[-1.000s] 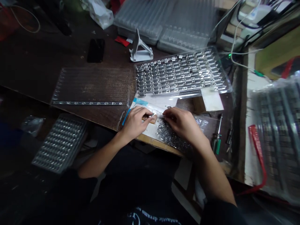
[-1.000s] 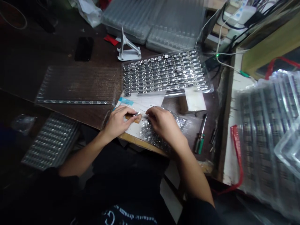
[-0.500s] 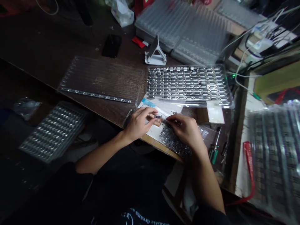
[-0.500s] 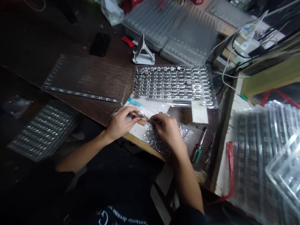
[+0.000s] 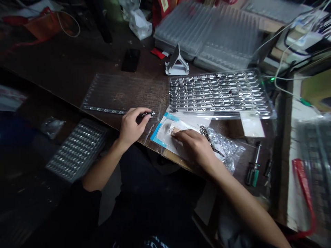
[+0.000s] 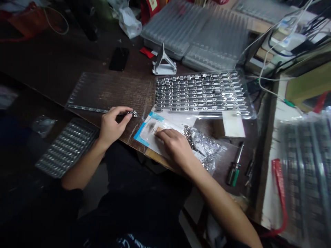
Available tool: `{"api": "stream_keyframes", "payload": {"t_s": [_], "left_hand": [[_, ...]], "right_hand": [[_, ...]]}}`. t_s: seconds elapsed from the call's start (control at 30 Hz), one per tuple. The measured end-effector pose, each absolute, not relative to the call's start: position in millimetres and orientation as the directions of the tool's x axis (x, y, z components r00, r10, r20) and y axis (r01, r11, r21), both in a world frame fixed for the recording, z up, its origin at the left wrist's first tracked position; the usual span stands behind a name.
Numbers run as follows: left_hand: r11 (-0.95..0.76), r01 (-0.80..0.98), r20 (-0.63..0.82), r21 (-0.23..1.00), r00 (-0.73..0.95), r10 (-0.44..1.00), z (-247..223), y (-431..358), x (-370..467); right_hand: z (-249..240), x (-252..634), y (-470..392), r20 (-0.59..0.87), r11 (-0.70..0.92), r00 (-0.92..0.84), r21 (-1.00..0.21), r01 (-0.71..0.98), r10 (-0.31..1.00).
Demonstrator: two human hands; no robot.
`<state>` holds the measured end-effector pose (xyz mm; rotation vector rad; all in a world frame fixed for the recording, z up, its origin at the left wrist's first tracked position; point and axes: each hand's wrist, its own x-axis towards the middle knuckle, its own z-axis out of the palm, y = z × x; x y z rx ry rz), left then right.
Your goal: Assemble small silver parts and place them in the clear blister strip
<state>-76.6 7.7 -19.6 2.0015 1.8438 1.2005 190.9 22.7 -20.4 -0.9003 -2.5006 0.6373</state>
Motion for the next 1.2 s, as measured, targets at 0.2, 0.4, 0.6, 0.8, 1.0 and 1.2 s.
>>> {"api": "stream_keyframes", "payload": {"t_s": [0.2,0.4,0.6,0.8,1.0,1.2], "left_hand": [[-0.185,0.796,0.342,0.577,-0.029,0.939,-19,22,-80],[-0.245,0.812,0.292,0.53,0.097,0.952,-25,31,-79],[-0.242,0.859,0.328,0.452,0.092,0.94,-27,31,-85],[-0.198,0.904,0.281,0.38,0.091,0.955,-19,27,-89],[-0.221,0.91,0.25,0.352,0.137,0.959,-6,31,-79],[-0.448,0.798,0.353,0.402,0.317,0.88,17,67,-11]], "right_hand": [[-16,192,20,0.218,0.738,-0.734,-0.432,0.519,0.643],[-9,189,20,0.152,0.743,-0.769,-0.427,0.515,0.621],[-12,192,24,0.161,0.686,-0.729,-0.517,0.512,0.665],[-5,218,31,0.099,0.599,-0.628,-0.443,0.667,0.772],[-1,231,30,-0.049,0.524,-0.586,-0.391,0.757,0.809],[6,230,25,-0.032,0.547,-0.598,-0.37,0.751,0.801]]}}
